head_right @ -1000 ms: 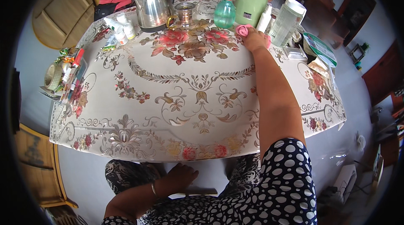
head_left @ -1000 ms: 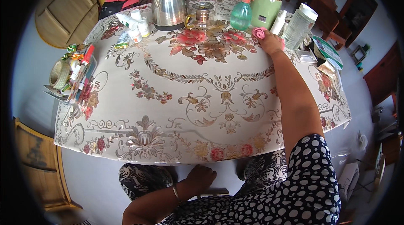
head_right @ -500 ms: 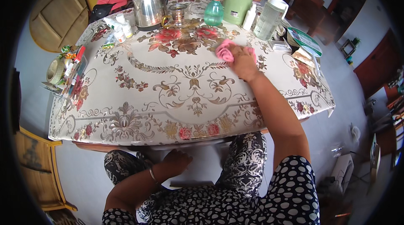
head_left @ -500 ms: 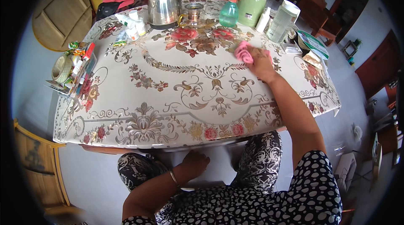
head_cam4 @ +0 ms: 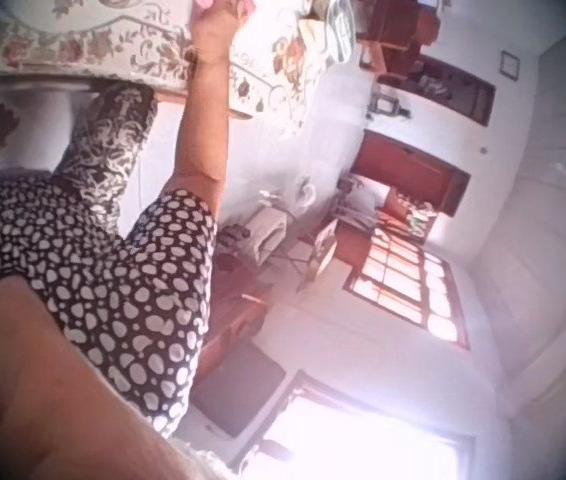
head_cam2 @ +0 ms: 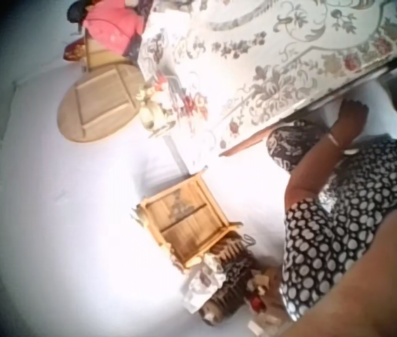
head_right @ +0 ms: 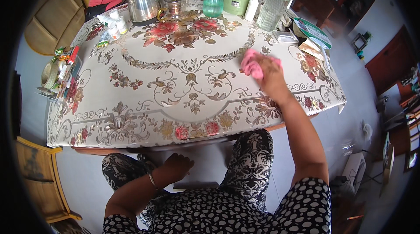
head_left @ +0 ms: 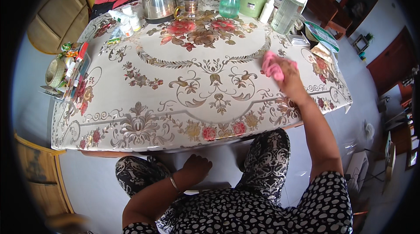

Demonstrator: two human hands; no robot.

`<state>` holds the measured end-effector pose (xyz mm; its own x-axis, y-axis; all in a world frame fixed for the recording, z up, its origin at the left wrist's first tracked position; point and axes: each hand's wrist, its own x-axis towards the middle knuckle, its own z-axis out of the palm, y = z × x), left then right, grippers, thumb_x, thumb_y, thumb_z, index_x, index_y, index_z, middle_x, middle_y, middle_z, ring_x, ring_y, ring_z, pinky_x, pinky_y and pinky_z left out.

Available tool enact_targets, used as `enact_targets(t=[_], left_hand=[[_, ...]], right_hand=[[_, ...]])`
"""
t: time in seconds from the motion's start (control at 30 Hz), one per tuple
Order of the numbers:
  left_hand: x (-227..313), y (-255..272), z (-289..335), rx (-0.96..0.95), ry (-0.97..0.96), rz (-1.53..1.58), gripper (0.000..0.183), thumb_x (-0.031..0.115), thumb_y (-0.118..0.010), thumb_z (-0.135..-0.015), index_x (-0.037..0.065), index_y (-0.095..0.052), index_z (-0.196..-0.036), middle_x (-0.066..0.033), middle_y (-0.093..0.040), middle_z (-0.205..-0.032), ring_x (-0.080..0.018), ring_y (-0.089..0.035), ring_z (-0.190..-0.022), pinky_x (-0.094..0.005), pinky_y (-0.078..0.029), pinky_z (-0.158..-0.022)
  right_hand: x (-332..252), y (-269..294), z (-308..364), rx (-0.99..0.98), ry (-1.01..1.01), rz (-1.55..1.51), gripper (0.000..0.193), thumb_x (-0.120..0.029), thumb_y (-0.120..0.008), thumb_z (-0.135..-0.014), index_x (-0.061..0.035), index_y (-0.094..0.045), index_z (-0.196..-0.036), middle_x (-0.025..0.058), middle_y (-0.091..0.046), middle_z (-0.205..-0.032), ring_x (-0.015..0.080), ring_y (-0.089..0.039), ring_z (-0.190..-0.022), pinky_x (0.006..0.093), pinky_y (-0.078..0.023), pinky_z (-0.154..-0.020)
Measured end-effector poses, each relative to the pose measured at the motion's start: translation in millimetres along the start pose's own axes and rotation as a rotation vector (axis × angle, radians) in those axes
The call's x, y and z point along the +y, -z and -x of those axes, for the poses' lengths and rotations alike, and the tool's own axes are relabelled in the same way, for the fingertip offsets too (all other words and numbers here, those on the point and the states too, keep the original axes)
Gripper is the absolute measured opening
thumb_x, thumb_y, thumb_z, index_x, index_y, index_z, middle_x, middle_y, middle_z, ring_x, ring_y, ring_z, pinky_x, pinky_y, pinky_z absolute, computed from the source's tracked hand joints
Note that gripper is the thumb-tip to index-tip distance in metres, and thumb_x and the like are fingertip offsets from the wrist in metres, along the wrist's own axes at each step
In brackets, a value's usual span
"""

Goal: The person sits on the floor and wipes a floral-patterned tablecloth with a pink cloth. They move the cloth in circular and back-and-forth motions across the surface, working around various items placed on the table.

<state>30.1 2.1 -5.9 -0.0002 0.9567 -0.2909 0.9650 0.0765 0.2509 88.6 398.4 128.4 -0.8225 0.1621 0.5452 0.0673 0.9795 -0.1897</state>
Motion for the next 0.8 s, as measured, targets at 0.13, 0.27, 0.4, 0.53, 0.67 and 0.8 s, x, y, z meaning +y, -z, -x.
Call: enact_targets(t=[0.13,0.27,0.4,0.53,0.67,0.8], left_hand=[[-5.6,-6.5,-4.7,0.023,0.011,0.022,0.031,0.026,-0.072,-0.072,0.008,-0.058,-0.093,-0.0077,-0.061,-0.083,-0.0257,-0.061,-0.08,-0.0399,-0.045,-0.07],[-10.0,-11.5,-7.8,0.013,0.011,0.081,0.03,0.023,-0.072,-0.071,0.007,-0.058,-0.092,-0.0086,-0.06,-0.084,-0.0268,-0.061,-0.081,-0.0398,-0.045,-0.073],[-7.2,-4.6,-7.3,-0.013,-0.008,0.113,0.029,0.021,-0.071,-0.072,0.006,-0.058,-0.094,-0.0093,-0.06,-0.087,-0.0274,-0.06,-0.085,-0.0402,-0.044,-0.076],[-7.7,-8.3,-5.5,-0.004,-0.014,0.101,0.03,0.02,-0.07,-0.072,0.006,-0.058,-0.096,-0.0096,-0.06,-0.088,-0.0274,-0.06,-0.086,-0.0405,-0.044,-0.077],[-6.9,-12.9,-1.0,0.084,-0.039,0.083,0.029,0.02,-0.069,-0.073,0.006,-0.059,-0.095,-0.01,-0.061,-0.087,-0.0269,-0.06,-0.084,-0.0401,-0.045,-0.075],[-7.9,-18.4,-0.5,0.111,-0.039,0.041,0.025,0.022,-0.067,-0.074,0.006,-0.059,-0.091,-0.0103,-0.061,-0.083,-0.0268,-0.061,-0.08,-0.0398,-0.046,-0.073]], right_hand=[[61.9,-28.0,-43.1,0.015,-0.159,0.079,0.045,-0.019,-0.062,-0.082,-0.0067,-0.053,-0.124,0.0183,-0.058,-0.119,0.0364,-0.053,-0.11,0.0422,-0.04,-0.097],[112.5,-61.5,-78.1,-0.048,-0.314,0.237,0.049,-0.033,-0.057,-0.086,-0.0083,-0.05,-0.128,0.0171,-0.057,-0.122,0.0346,-0.049,-0.116,0.0421,-0.038,-0.099],[127.9,-75.9,-97.6,-0.03,-0.372,0.333,0.051,-0.038,-0.055,-0.087,-0.0087,-0.049,-0.128,0.0155,-0.056,-0.124,0.033,-0.049,-0.118,0.0421,-0.036,-0.101],[121.8,-75.2,-106.7,-0.059,-0.429,0.372,0.052,-0.04,-0.054,-0.087,-0.0093,-0.048,-0.129,0.0115,-0.054,-0.129,0.0304,-0.047,-0.121,0.0406,-0.035,-0.103],[113.5,-71.2,-107.3,-0.093,-0.437,0.38,0.051,-0.039,-0.054,-0.087,-0.0104,-0.048,-0.128,0.0094,-0.052,-0.131,0.0296,-0.045,-0.123,0.042,-0.034,-0.104],[102.5,-78.9,-102.0,-0.117,-0.464,0.421,0.052,-0.037,-0.054,-0.086,-0.0102,-0.046,-0.13,0.0089,-0.051,-0.133,0.0293,-0.043,-0.125,0.0479,-0.033,-0.102]])
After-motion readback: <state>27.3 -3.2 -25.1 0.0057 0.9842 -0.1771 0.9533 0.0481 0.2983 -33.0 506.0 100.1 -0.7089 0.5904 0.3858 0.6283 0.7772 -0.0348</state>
